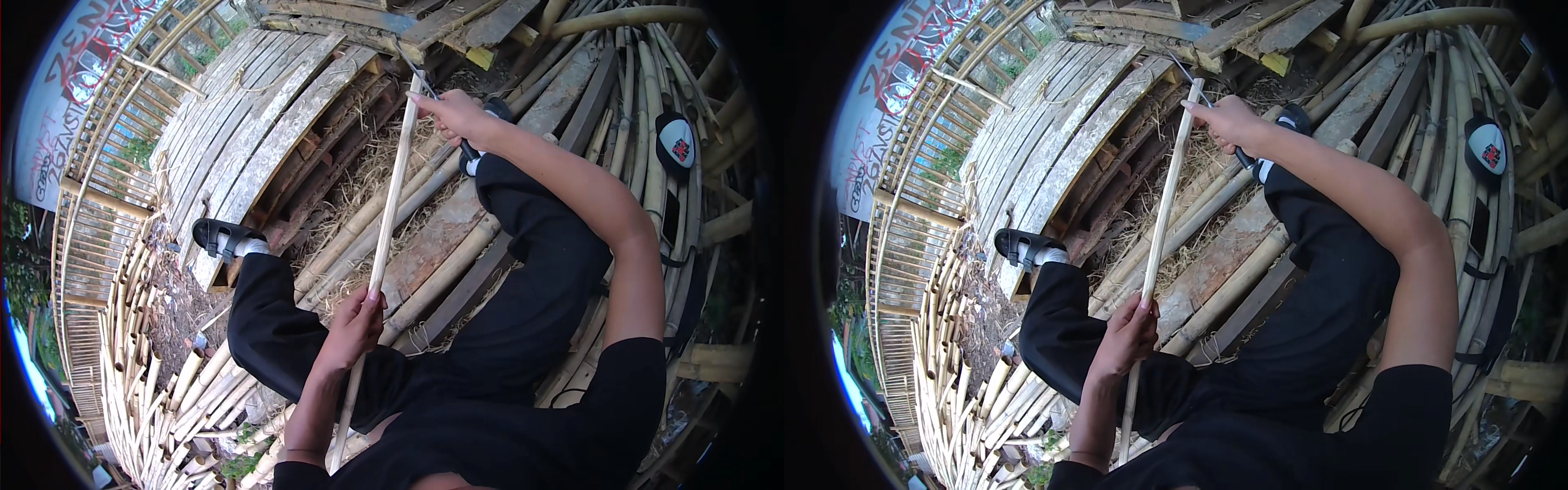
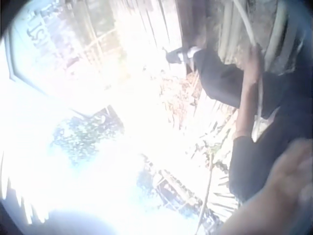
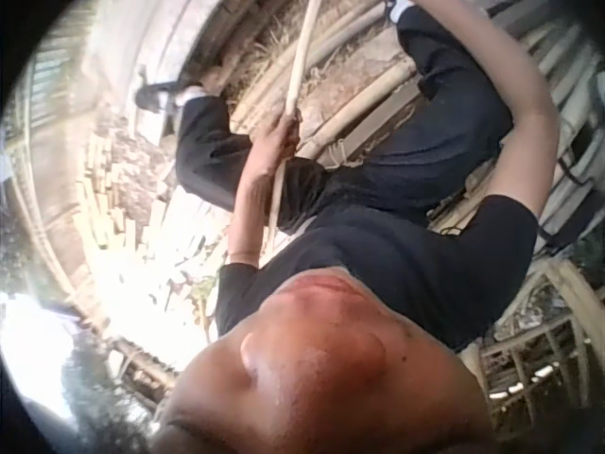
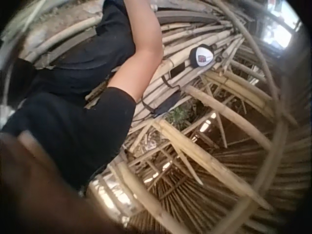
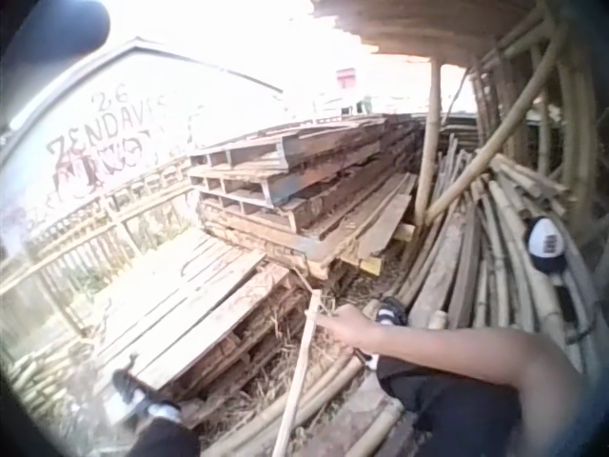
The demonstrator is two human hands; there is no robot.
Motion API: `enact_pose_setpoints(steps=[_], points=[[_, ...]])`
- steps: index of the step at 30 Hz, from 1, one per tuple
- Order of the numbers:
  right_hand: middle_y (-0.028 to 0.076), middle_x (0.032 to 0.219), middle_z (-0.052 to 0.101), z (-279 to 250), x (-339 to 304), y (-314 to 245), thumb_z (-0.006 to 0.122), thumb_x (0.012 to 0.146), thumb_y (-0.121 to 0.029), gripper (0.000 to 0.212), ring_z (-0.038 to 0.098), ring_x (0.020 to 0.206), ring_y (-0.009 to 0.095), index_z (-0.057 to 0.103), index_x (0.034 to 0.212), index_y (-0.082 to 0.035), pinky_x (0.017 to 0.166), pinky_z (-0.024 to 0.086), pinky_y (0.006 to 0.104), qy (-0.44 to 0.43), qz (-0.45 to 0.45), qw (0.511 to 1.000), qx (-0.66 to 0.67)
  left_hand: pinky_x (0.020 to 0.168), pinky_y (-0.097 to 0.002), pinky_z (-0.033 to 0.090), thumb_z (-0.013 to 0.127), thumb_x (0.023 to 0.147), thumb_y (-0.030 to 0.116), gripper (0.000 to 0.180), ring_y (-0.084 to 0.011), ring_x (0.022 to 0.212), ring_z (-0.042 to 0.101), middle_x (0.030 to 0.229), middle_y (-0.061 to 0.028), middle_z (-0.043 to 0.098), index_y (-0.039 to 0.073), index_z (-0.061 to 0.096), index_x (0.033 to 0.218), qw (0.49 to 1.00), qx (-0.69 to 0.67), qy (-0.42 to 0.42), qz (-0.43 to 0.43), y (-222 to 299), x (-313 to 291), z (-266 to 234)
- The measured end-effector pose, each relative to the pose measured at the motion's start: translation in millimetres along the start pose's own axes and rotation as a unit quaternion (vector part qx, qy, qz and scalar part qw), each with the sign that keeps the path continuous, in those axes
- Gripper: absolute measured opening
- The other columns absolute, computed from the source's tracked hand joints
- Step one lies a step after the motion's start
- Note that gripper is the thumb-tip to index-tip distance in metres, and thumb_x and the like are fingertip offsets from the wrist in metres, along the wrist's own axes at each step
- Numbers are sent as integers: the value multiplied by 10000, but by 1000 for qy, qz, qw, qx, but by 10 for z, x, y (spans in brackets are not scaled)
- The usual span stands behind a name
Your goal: The person scrapes a thin strip of bamboo with a knife, holding the strip in one hand and the tool in the other while sitting on a pile of bamboo poles.
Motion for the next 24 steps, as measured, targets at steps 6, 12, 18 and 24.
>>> enact_pose_setpoints(steps=[6, 12, 18, 24], points=[[-33, 523, 355, 54, 113, 261, 627, 854, -287, 353, 301, 392, 62, 439, 643, -76, 345, 271, 246, -16, 10, 1000, -10, 345, -205, 245, 364, 983, 348, 295, -53, 369, 277, 517, 35, 336, 89, 456, 878, 992, -73, -70, -70, -283, -58, 49], [0, 532, 424, 175, 71, 420, 633, 838, -281, 338, 362, 393, 86, 470, 651, -51, 349, 300, 262, -46, 19, 998, -35, 539, -290, 484, 313, 966, 440, 466, -210, 513, 593, 607, -114, 580, 29, 495, 842, 991, 4, -78, -110, -498, -52, 29], [-19, 534, 413, 315, 53, 438, 585, 888, -304, 352, 337, 387, 56, 458, 668, -59, 347, 262, 242, -75, 18, 996, -34, 655, -274, 495, 384, 970, 365, 383, -188, 654, 618, 731, -121, 615, 0, 495, 937, 978, 97, -122, -136, -393, 42, 48], [-1, 533, 459, 190, 40, 443, 608, 845, -346, 376, 414, 450, 97, 501, 622, -63, 424, 339, 294, -75, -8, 996, -36, 682, -291, 498, 429, 963, 304, 353, -192, 708, 623, 866, -147, 612, -5, 402, 1131, 997, 77, 12, 25, 260, 632, 234]])
Point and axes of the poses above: each hand's wrist, its own x-axis towards the middle knuckle, its own z-axis out of the palm, y = z × x, the point moved 5 cm from there along x, towards the middle knuckle
